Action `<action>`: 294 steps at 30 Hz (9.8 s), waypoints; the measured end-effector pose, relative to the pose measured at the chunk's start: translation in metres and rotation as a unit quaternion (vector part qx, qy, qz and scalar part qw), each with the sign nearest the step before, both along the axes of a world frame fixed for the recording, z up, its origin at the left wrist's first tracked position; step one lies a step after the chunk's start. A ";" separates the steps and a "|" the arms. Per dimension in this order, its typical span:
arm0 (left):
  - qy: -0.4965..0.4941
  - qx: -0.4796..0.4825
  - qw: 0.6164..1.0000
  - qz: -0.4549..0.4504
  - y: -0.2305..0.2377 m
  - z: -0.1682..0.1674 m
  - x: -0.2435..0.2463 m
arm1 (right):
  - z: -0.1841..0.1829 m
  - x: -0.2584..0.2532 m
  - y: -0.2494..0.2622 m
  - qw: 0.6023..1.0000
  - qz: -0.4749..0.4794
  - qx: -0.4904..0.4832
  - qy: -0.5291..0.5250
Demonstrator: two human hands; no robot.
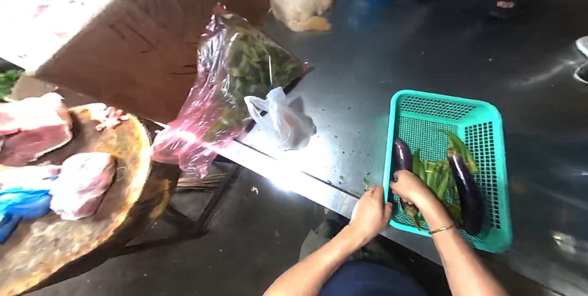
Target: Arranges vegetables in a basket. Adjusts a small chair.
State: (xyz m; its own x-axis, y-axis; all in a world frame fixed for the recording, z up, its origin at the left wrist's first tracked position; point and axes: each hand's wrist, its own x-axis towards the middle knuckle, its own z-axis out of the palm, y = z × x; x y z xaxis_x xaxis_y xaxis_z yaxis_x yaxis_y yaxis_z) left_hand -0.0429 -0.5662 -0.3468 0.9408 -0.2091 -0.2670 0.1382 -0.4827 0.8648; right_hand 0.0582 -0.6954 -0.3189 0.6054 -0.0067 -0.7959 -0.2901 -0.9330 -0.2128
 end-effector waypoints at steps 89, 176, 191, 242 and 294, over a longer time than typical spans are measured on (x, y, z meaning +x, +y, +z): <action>-0.017 -0.113 0.989 0.095 -0.058 -0.015 0.032 | 0.007 -0.052 -0.199 0.732 -0.417 0.420 -0.338; -0.209 0.006 0.978 0.005 0.013 -0.055 0.027 | -0.007 0.025 -0.085 0.916 0.150 -0.019 -0.371; -0.197 -0.125 0.972 -0.040 -0.037 -0.008 0.028 | 0.041 -0.065 -0.100 0.559 -0.420 0.630 -0.338; 0.047 -0.359 0.908 0.209 0.003 0.013 0.008 | 0.020 -0.057 -0.176 0.931 -0.055 0.146 -0.330; -0.016 0.038 0.971 0.236 -0.038 -0.009 0.026 | -0.026 -0.065 -0.240 0.863 -0.234 0.221 -0.389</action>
